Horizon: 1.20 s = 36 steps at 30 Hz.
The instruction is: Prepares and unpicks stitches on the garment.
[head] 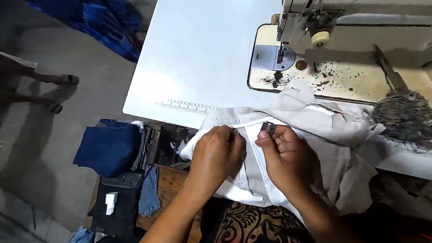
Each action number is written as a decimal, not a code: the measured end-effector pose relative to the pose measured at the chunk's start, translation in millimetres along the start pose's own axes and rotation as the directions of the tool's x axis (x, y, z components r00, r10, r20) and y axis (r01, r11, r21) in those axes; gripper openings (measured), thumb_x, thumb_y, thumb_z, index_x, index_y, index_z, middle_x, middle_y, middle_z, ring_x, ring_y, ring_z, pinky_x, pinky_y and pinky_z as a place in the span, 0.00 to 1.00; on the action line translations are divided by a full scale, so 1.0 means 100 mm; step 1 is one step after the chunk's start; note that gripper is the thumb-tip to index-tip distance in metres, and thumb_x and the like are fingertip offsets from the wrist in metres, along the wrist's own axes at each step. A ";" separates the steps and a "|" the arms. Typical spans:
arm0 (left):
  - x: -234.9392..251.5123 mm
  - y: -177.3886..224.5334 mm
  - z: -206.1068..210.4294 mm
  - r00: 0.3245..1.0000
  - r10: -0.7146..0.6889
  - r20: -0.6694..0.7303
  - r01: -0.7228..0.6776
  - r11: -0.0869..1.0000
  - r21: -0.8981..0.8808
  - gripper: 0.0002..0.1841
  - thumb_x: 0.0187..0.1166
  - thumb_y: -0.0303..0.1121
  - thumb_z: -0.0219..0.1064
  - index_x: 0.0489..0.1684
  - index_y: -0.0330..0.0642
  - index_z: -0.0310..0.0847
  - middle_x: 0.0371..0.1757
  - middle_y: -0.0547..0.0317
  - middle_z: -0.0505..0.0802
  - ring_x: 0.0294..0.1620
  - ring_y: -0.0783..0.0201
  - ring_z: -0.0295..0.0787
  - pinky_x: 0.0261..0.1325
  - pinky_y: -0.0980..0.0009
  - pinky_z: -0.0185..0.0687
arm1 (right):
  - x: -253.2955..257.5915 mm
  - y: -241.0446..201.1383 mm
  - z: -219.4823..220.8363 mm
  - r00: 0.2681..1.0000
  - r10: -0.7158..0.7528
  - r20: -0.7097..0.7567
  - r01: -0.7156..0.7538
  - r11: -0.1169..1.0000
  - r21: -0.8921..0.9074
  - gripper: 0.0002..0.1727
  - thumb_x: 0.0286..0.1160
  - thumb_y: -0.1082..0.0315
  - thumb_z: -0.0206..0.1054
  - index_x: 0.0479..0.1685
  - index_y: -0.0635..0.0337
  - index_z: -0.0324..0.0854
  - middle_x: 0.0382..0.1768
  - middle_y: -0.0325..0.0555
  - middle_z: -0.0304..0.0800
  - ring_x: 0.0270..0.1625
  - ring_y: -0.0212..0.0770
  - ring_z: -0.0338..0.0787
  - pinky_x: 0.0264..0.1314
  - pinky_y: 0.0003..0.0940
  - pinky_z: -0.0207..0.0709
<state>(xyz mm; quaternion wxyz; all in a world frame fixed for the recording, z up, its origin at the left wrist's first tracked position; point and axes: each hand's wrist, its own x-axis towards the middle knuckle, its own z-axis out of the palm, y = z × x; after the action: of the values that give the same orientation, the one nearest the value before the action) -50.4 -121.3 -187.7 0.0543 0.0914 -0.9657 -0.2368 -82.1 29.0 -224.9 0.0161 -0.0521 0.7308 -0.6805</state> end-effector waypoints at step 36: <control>-0.27 -0.35 0.20 0.925 -0.296 0.236 0.353 0.446 -0.822 0.07 0.77 0.22 0.66 0.33 0.41 0.89 0.24 0.66 0.90 0.26 0.75 0.86 0.35 0.79 0.84 | 0.02 0.20 0.14 0.823 -0.328 0.464 0.492 0.820 -0.293 0.13 0.69 0.72 0.65 0.16 0.57 0.77 0.56 0.51 0.82 0.49 0.29 0.85 0.43 0.17 0.79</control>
<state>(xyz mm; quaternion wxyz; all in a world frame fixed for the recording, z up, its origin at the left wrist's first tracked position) -22.2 -137.7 -223.6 0.0179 0.2288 -0.6888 -0.6877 -84.1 16.0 -246.2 0.0013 -0.3489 0.8058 -0.4786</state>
